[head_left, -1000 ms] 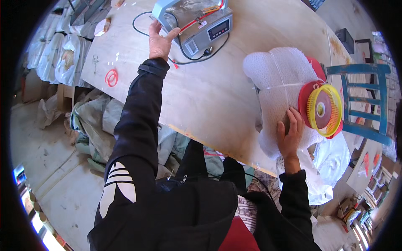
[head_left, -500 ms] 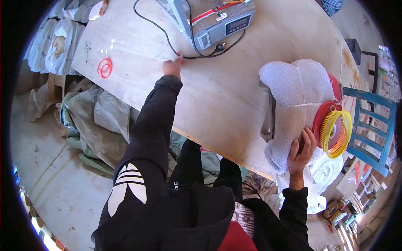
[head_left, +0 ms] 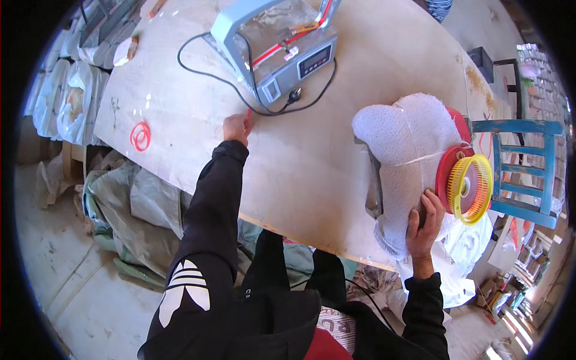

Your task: Bundling bundles of sticks and using a heat-sealing machine to apply red bands.

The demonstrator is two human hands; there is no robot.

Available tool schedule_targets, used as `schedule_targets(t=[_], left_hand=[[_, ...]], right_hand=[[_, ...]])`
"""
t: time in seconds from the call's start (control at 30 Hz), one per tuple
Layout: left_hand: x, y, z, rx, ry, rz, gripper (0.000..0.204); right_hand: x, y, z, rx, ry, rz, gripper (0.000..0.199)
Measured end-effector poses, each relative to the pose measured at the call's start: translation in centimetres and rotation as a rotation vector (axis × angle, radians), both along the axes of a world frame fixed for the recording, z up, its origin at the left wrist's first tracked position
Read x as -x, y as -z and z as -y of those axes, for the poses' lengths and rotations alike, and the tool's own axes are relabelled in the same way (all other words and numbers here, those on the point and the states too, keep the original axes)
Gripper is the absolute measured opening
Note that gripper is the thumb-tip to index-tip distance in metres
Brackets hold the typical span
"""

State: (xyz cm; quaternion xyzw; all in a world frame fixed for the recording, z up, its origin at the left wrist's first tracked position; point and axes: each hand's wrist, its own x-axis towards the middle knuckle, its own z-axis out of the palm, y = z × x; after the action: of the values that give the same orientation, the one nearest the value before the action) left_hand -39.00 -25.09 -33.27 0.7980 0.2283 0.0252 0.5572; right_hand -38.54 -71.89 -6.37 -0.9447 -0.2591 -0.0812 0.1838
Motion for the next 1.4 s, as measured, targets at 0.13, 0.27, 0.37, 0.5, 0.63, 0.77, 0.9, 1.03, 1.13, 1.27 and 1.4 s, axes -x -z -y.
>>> schedule_targets(t=[0.13, 0.27, 0.37, 0.5, 0.63, 0.77, 0.9, 1.03, 1.13, 1.27, 1.4], left_hand=[[-3.0, -2.8, 1.5, 0.743, -0.75, -0.182, 0.014], [-3.4, -2.8, 0.3, 0.852, -0.555, -0.239, 0.014], [-1.3, -3.9, 4.3, 0.776, -0.506, -0.012, 0.031], [2.4, -10.4, 6.2, 0.639, -0.589, 0.029, 0.032], [4.1, -19.7, 4.0, 0.717, -0.453, 0.23, 0.029], [0.4, -26.1, 2.6, 0.68, -0.319, 0.343, 0.025], [-4.6, -29.5, 1.7, 0.226, -0.369, 0.511, 0.022], [-9.6, -30.9, 2.0, -0.321, -0.347, 0.572, 0.022], [-11.7, -32.5, 2.2, -0.607, -0.258, 0.473, 0.026], [-15.0, -31.8, -0.3, -0.939, -0.152, 0.286, 0.032], [-16.7, -30.5, -0.1, -0.989, -0.184, 0.262, 0.033]], right_hand=[[0.2, 0.1, 0.4, 0.009, 0.001, -0.009, 0.032], [0.2, 0.2, -0.4, -0.021, -0.001, 0.011, 0.033], [0.2, 0.1, -0.3, -0.005, -0.003, -0.008, 0.031], [-0.1, -0.4, 0.2, -0.011, -0.001, 0.002, 0.031], [-0.2, -0.7, 0.2, -0.066, 0.001, -0.007, 0.032], [-0.1, -0.6, 0.3, -0.078, 0.001, -0.012, 0.035], [-0.1, -0.8, 0.3, -0.071, 0.022, -0.008, 0.035], [-0.3, -1.9, -0.8, -0.089, 0.065, -0.074, 0.034], [-1.7, -3.9, -5.0, -0.191, 0.035, -0.139, 0.034], [-8.2, -2.1, -13.0, -0.413, -0.047, -0.312, 0.033], [-17.3, 3.4, -20.8, -0.598, 0.194, -0.63, 0.032]])
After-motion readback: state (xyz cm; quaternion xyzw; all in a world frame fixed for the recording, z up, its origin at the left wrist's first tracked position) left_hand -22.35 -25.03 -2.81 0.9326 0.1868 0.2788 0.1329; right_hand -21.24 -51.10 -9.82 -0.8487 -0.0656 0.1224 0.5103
